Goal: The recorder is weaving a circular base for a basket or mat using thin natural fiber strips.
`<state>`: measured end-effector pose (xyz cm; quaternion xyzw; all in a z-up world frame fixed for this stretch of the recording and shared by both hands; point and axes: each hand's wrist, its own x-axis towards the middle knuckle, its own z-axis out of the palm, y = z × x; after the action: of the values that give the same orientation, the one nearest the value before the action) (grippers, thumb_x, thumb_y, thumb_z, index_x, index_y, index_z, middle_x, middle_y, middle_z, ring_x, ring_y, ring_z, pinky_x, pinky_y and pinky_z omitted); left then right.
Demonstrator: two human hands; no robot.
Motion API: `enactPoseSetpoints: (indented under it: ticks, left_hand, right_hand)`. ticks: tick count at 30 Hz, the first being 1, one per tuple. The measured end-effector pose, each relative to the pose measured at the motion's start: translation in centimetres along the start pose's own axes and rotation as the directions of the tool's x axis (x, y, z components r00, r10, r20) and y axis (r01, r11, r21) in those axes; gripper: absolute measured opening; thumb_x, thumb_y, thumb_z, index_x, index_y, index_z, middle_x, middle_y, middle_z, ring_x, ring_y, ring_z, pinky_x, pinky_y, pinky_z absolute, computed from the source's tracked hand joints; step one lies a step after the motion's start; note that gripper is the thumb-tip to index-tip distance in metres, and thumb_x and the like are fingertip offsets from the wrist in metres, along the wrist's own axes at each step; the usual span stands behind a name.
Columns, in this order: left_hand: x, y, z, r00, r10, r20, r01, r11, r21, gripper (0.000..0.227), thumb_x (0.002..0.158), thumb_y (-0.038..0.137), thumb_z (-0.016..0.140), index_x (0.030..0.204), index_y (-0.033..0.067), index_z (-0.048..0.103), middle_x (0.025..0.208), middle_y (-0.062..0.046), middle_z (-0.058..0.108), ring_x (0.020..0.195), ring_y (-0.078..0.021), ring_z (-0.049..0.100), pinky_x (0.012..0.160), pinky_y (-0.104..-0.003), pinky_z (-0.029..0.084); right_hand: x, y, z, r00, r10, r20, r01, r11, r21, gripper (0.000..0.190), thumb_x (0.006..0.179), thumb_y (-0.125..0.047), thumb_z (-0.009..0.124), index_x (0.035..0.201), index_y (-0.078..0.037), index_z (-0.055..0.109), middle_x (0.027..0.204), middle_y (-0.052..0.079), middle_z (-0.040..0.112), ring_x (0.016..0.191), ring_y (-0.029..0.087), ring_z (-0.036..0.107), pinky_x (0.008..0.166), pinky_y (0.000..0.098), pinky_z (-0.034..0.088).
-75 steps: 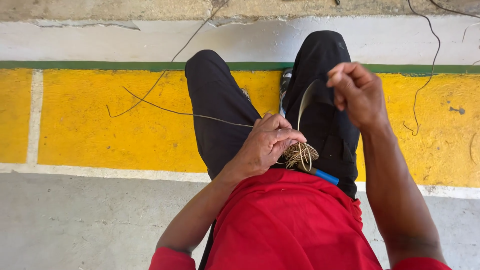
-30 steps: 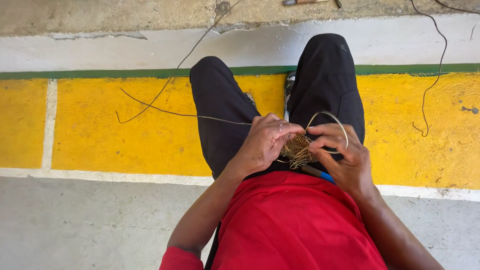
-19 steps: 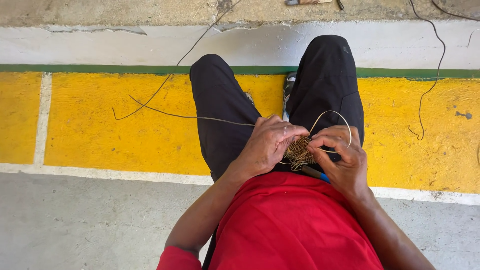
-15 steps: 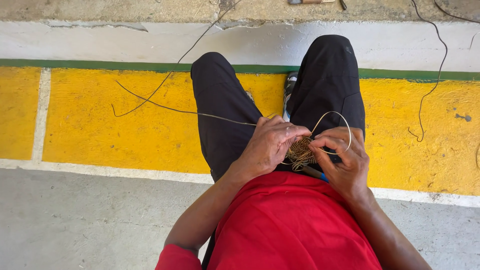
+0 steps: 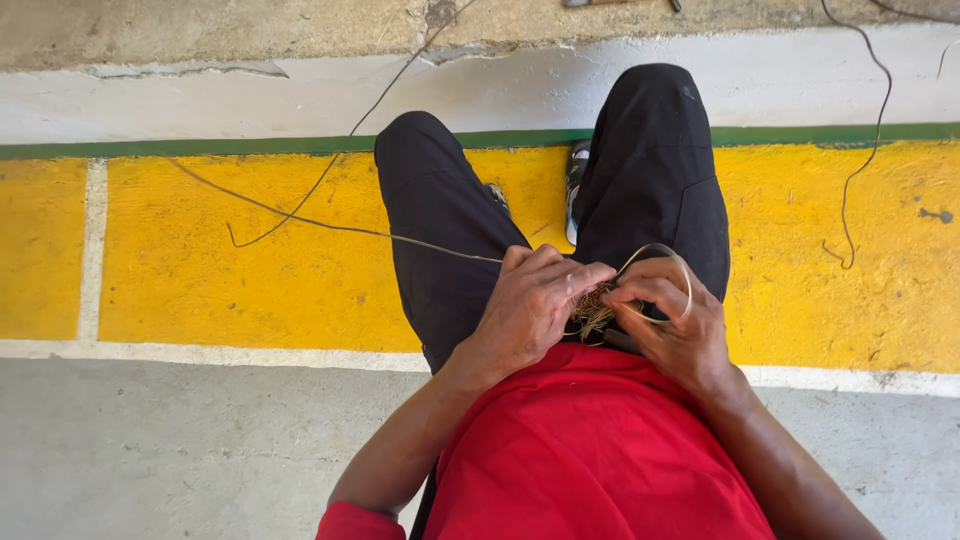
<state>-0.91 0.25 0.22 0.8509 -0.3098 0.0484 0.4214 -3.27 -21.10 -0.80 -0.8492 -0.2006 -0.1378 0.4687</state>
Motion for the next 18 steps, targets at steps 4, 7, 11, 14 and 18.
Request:
enactPoseSetpoints:
  ticks: [4,7,11,14,18]
  left_hand:
    - [-1.6,0.4,-0.2,0.999,0.017,0.050,-0.016,1.000,-0.009,0.035,0.100,0.005,0.064,0.133,0.0143,0.065,0.108,0.002,0.075,0.099,-0.0160,0.061,0.092,-0.035,0.037]
    - [-3.5,0.8,-0.2,0.998,0.054,0.040,-0.055,0.998,0.035,0.039,0.098,0.003,0.064,0.135,0.0154,0.063,0.116,0.002,0.074,0.100,-0.0159,0.061,0.094,-0.034,0.039]
    - [-4.8,1.1,0.1,0.987,0.158,-0.002,-0.157,0.982,0.103,0.049,0.096,-0.001,0.066,0.140,0.0175,0.060,0.121,0.002,0.073,0.105,-0.0166,0.061,0.096,-0.035,0.039]
    - [-4.8,0.7,0.2,0.983,0.182,-0.017,-0.178,0.975,0.135,0.053,0.095,-0.002,0.067,0.143,0.0195,0.059,0.119,0.004,0.072,0.107,-0.0162,0.061,0.096,-0.035,0.038]
    - [-5.8,0.1,0.9,0.983,0.185,-0.003,-0.183,0.974,0.136,0.055,0.096,-0.003,0.068,0.146,0.0197,0.058,0.117,0.005,0.072,0.106,-0.0149,0.061,0.096,-0.035,0.038]
  right_hand:
    - [1.1,0.5,-1.9,0.986,0.012,0.164,-0.007,1.000,-0.028,0.021,0.078,-0.004,0.084,0.094,-0.009,0.071,0.097,0.009,0.068,0.087,0.021,0.070,0.073,0.0302,0.058]
    - [3.0,1.5,-3.8,0.894,-0.004,0.448,-0.155,0.936,0.317,0.017,0.085,-0.006,0.077,0.102,-0.008,0.076,0.100,0.006,0.075,0.093,0.018,0.075,0.079,0.0305,0.062]
    - [4.6,1.3,-2.9,0.764,0.038,0.644,-0.269,0.926,0.264,0.014,0.092,-0.013,0.071,0.102,-0.004,0.072,0.094,0.005,0.074,0.086,0.014,0.071,0.076,0.0311,0.056]
    - [5.3,2.2,-2.1,0.626,0.006,0.780,-0.383,0.873,0.302,0.013,0.091,-0.014,0.072,0.101,-0.005,0.073,0.091,0.003,0.073,0.081,0.013,0.068,0.073,0.0310,0.055]
    - [4.8,3.9,-0.9,0.583,-0.069,0.810,-0.400,0.843,0.359,0.008,0.088,-0.009,0.073,0.095,-0.006,0.073,0.084,0.003,0.069,0.075,0.012,0.064,0.070,0.0293,0.054]
